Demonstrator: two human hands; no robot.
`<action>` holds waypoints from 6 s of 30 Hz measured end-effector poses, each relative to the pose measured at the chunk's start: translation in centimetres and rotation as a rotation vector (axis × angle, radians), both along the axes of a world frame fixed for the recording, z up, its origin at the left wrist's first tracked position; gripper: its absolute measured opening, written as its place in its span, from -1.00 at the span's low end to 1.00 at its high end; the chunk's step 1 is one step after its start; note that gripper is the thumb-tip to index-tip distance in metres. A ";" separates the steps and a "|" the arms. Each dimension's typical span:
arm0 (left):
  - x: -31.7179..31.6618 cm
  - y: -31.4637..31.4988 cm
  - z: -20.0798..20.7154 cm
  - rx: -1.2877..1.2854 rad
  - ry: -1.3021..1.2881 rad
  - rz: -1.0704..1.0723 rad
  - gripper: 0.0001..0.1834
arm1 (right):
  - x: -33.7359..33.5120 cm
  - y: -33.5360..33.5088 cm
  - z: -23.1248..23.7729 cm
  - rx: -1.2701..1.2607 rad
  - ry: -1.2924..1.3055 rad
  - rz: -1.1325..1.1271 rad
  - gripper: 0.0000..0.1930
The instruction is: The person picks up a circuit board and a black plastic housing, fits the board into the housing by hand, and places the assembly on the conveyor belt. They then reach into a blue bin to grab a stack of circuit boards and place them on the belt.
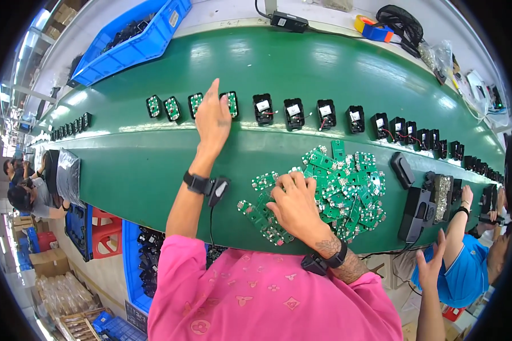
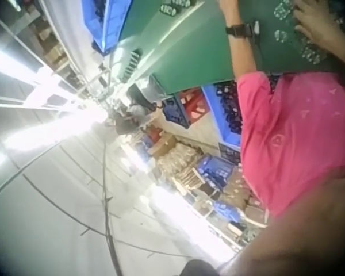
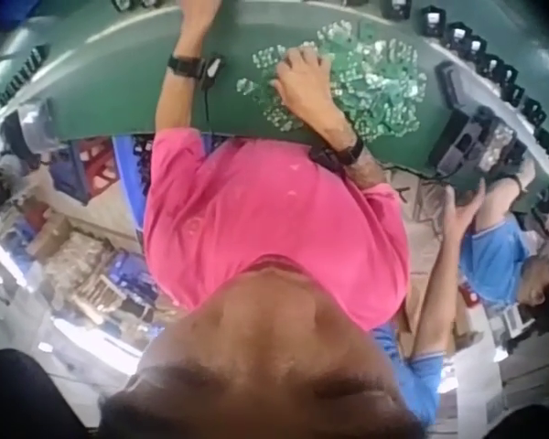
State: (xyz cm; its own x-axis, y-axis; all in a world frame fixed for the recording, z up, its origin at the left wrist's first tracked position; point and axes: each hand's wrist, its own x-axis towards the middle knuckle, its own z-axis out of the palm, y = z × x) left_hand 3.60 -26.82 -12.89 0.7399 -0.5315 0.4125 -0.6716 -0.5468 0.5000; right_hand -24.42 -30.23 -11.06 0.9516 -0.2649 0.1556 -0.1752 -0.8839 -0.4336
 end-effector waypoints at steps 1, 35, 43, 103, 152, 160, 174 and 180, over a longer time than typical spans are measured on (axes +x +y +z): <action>-0.6 0.1 0.5 -0.021 -0.097 -0.131 -0.46 | 0.0 0.0 0.1 0.047 -0.011 -0.002 -0.78; -17.7 4.7 1.6 -0.538 1.015 -0.471 -0.78 | -1.8 -4.8 3.0 1.595 -0.431 -0.299 -0.91; -17.2 5.0 0.7 -0.471 0.801 -0.473 -0.78 | -2.1 -5.0 3.2 1.415 -0.237 -0.397 -0.86; -21.4 2.9 4.3 -0.676 1.074 -0.359 -0.36 | -3.8 -5.6 2.8 0.374 -0.444 -0.113 -0.93; -21.4 2.5 3.9 -0.419 1.149 -0.400 -0.28 | -5.0 -6.7 1.1 1.217 -0.374 -0.287 -0.80; -21.7 1.9 3.6 -0.485 1.114 -0.417 -0.29 | -5.3 -6.6 0.6 1.199 -0.444 -0.367 -0.77; -21.9 1.4 1.2 -0.372 0.681 -0.357 -0.43 | -5.0 -6.5 0.7 0.758 -0.465 -0.193 -0.68; -21.5 1.4 1.2 -0.487 0.654 -0.412 -0.37 | -4.7 -7.1 1.2 0.774 -0.405 -0.218 -0.68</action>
State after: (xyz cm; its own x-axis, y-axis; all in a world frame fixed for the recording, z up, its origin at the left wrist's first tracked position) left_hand -17.86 -25.45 -11.73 0.6950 -0.6826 0.2258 -0.2685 0.0449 0.9622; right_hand -29.13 -37.29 -9.82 0.7792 -0.6030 0.1709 -0.0094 -0.2839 -0.9588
